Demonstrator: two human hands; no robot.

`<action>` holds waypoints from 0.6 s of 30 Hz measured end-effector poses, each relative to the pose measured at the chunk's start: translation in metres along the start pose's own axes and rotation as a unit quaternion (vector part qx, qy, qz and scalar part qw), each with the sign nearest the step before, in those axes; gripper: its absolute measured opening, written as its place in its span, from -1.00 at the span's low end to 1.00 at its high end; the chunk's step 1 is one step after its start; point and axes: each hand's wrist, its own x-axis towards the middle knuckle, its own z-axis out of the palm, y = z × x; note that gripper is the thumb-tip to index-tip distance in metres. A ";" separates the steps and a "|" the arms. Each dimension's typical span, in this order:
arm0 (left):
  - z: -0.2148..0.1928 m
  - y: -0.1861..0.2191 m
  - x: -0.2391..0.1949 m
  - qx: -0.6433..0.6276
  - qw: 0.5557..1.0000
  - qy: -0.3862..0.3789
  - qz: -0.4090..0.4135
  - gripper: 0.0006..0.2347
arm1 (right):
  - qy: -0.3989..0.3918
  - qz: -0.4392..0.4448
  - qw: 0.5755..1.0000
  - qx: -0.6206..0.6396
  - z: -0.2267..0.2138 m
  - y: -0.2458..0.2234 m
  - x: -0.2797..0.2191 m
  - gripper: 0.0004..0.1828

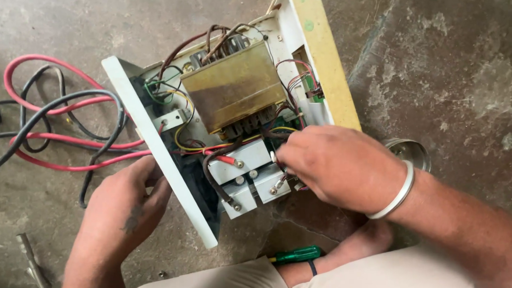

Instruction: The person sits on the floor and works on an open electronic device, likely a power inverter. They use a screwdriver to tighten connections on the internal components, including a large transformer and circuit board, while handling various wires.

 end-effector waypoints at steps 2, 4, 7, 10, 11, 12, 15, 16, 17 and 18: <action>0.004 0.002 0.002 -0.005 0.999 0.024 0.023 -0.78 | -0.023 -0.011 1.000 -0.009 0.000 -0.002 0.000 -0.96; 0.000 0.005 0.004 0.002 0.999 0.042 0.030 -0.77 | -0.036 -0.012 0.999 -0.022 0.000 -0.003 0.001 -0.96; -0.002 0.012 -0.002 0.014 0.999 0.048 -0.017 -0.79 | -0.020 0.000 1.000 -0.020 0.000 -0.006 0.006 -0.93; -0.015 0.020 -0.008 -0.010 0.993 0.081 -0.091 -0.78 | 0.004 0.042 0.999 -0.004 -0.006 -0.009 0.014 -0.91; -0.019 0.022 -0.011 -0.031 0.987 0.108 -0.112 -0.79 | 0.006 0.059 0.998 0.002 -0.008 -0.009 0.017 -0.90; -0.023 0.022 -0.010 -0.051 0.981 0.134 -0.133 -0.79 | -0.013 0.073 0.997 -0.002 -0.010 -0.009 0.020 -0.89; -0.034 0.019 -0.003 -0.140 0.966 0.201 -0.085 -0.80 | -0.092 0.114 0.989 -0.013 -0.015 -0.008 0.025 -0.87; -0.037 0.017 -0.002 -0.172 0.963 0.195 -0.075 -0.81 | -0.132 0.126 0.983 -0.016 -0.016 -0.007 0.026 -0.88; -0.040 0.016 0.000 -0.203 0.958 0.191 -0.062 -0.81 | -0.169 0.138 0.976 -0.022 -0.017 -0.006 0.028 -0.89; -0.042 0.016 0.001 -0.235 0.953 0.187 -0.048 -0.82 | -0.180 0.139 0.974 -0.023 -0.018 -0.005 0.029 -0.88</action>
